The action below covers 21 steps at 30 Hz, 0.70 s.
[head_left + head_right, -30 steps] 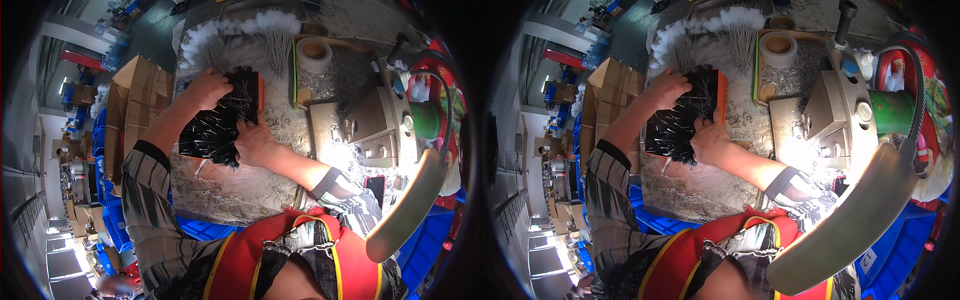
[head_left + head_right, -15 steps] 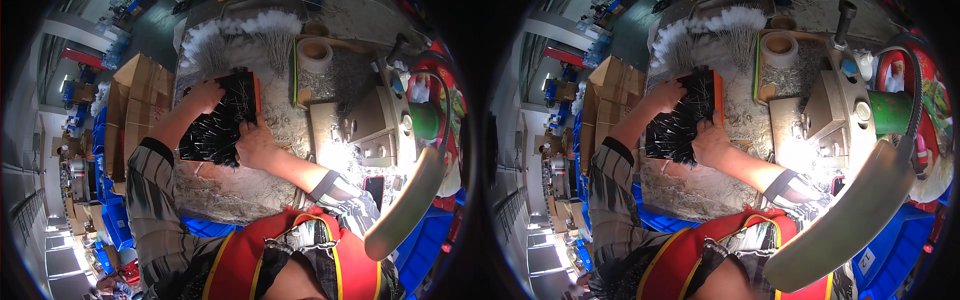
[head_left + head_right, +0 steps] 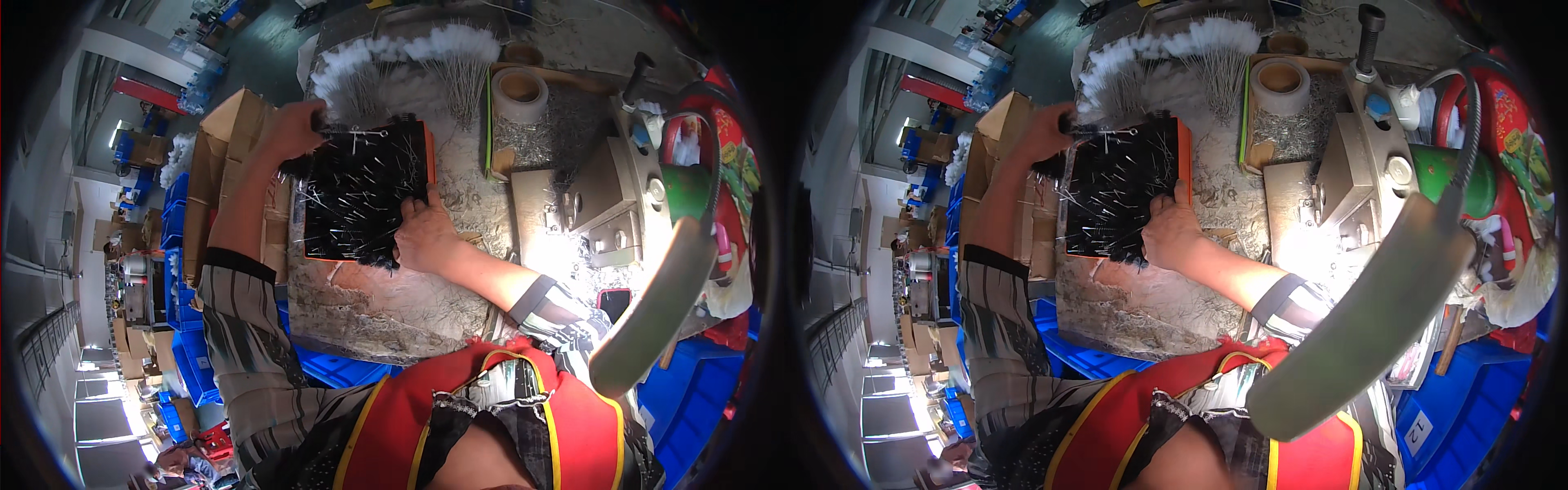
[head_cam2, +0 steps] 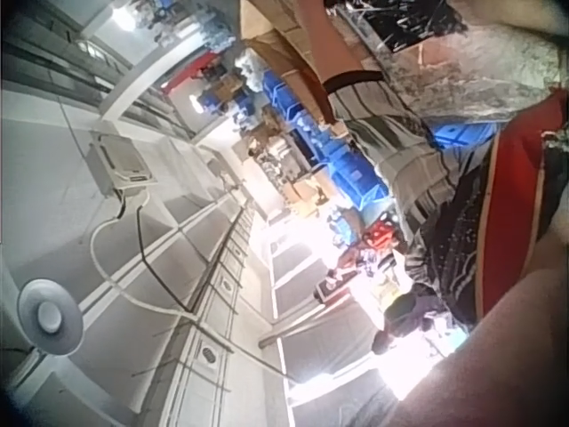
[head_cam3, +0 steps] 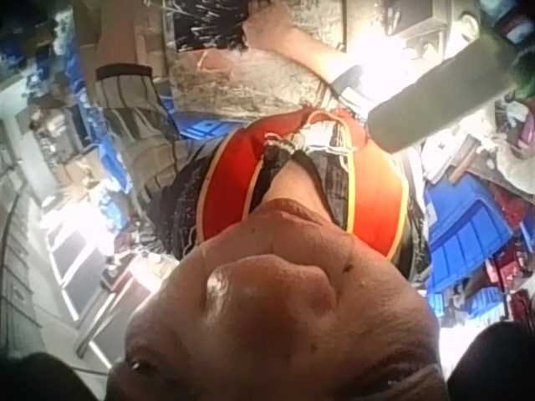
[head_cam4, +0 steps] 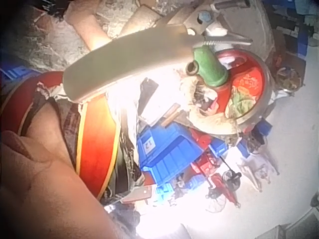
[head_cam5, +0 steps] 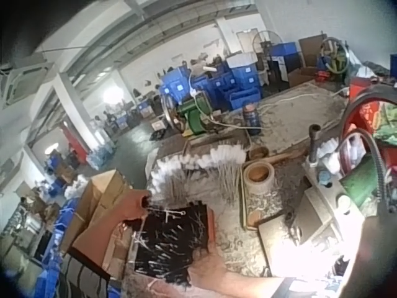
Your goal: Inserting and securing black and white bristles into circular bases using an industrial press machine to assemble brushes.
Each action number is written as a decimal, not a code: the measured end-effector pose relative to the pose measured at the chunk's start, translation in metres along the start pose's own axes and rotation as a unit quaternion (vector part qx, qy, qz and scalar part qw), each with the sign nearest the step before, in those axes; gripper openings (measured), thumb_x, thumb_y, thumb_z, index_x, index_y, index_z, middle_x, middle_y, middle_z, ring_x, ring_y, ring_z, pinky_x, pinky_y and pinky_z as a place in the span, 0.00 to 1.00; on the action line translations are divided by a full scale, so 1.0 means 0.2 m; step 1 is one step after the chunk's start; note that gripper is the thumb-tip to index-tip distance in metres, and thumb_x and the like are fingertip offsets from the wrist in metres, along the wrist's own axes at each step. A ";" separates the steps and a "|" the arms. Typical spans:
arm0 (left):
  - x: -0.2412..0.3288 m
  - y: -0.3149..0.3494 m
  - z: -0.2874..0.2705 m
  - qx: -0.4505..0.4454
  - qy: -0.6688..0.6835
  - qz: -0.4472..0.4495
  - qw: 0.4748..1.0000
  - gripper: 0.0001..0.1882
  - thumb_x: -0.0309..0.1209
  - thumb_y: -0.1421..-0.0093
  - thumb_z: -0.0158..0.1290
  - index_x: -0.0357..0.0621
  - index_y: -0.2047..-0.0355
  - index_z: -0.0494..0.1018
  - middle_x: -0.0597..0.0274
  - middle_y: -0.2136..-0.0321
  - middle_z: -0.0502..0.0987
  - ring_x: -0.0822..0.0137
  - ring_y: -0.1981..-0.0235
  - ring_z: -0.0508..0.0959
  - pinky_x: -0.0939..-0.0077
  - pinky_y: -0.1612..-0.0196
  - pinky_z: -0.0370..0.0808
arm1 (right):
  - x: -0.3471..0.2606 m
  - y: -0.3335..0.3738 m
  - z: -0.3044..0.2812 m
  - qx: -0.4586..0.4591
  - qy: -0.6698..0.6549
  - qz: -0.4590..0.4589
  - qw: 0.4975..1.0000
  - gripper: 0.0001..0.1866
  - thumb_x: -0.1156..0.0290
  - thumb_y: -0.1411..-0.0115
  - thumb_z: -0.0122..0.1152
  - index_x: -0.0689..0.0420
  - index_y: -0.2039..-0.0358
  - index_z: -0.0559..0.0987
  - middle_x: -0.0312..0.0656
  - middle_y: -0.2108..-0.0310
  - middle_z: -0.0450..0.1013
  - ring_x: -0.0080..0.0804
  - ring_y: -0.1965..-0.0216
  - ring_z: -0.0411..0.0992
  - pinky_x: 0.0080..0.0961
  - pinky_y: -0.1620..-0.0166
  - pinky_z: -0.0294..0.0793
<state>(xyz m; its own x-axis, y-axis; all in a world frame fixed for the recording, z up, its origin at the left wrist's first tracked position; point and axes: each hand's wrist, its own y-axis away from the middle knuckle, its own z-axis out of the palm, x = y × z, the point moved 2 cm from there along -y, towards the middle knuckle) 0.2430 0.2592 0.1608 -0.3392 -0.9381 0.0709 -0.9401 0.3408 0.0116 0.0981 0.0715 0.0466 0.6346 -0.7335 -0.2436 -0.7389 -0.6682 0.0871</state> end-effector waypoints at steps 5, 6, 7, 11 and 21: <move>0.07 0.10 -0.26 0.114 0.107 -0.093 0.983 0.28 0.26 0.63 0.58 0.34 0.58 0.68 0.58 0.72 0.74 0.68 0.72 0.74 0.76 0.66 0.71 | 0.02 0.01 0.01 0.047 -0.018 0.003 0.999 0.23 0.54 0.51 0.51 0.63 0.70 0.79 0.56 0.58 0.66 0.43 0.53 0.64 0.50 0.41 0.42; 0.06 0.12 -0.29 0.120 0.106 -0.092 0.983 0.28 0.26 0.63 0.58 0.34 0.58 0.68 0.58 0.72 0.74 0.68 0.72 0.74 0.76 0.66 0.71 | 0.02 0.01 0.00 0.047 -0.029 0.003 0.998 0.22 0.54 0.51 0.51 0.63 0.72 0.80 0.57 0.58 0.66 0.43 0.54 0.65 0.49 0.42 0.44; 0.04 0.14 -0.32 0.140 0.185 -0.106 0.967 0.27 0.25 0.63 0.59 0.33 0.58 0.68 0.58 0.72 0.75 0.68 0.73 0.75 0.76 0.67 0.72 | 0.03 0.02 0.00 0.051 -0.025 0.002 0.998 0.22 0.54 0.51 0.51 0.63 0.72 0.80 0.57 0.58 0.66 0.43 0.54 0.65 0.49 0.42 0.44; 0.09 0.27 -0.38 0.211 0.424 -0.089 0.876 0.19 0.19 0.61 0.57 0.34 0.65 0.70 0.60 0.74 0.75 0.69 0.77 0.75 0.76 0.73 0.73 | 0.08 0.06 -0.03 0.139 -0.122 -0.006 0.983 0.23 0.54 0.49 0.50 0.65 0.74 0.79 0.55 0.57 0.66 0.44 0.55 0.66 0.42 0.47 0.57; 0.77 0.72 -0.03 0.191 0.656 -0.045 0.729 0.15 0.16 0.62 0.57 0.39 0.70 0.71 0.61 0.73 0.75 0.70 0.72 0.75 0.77 0.67 0.73 | 0.04 0.61 -0.51 0.402 -0.467 -0.023 0.787 0.23 0.69 0.49 0.62 0.63 0.54 0.68 0.41 0.78 0.68 0.26 0.71 0.70 0.21 0.70 0.69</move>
<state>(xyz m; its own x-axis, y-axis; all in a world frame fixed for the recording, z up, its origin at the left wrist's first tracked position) 0.0556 0.1637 0.1788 -0.1857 -0.0018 0.9826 -0.9826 0.0050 -0.1857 0.0362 -0.0292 0.1547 0.4998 -0.0483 -0.8648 -0.8624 -0.1205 -0.4917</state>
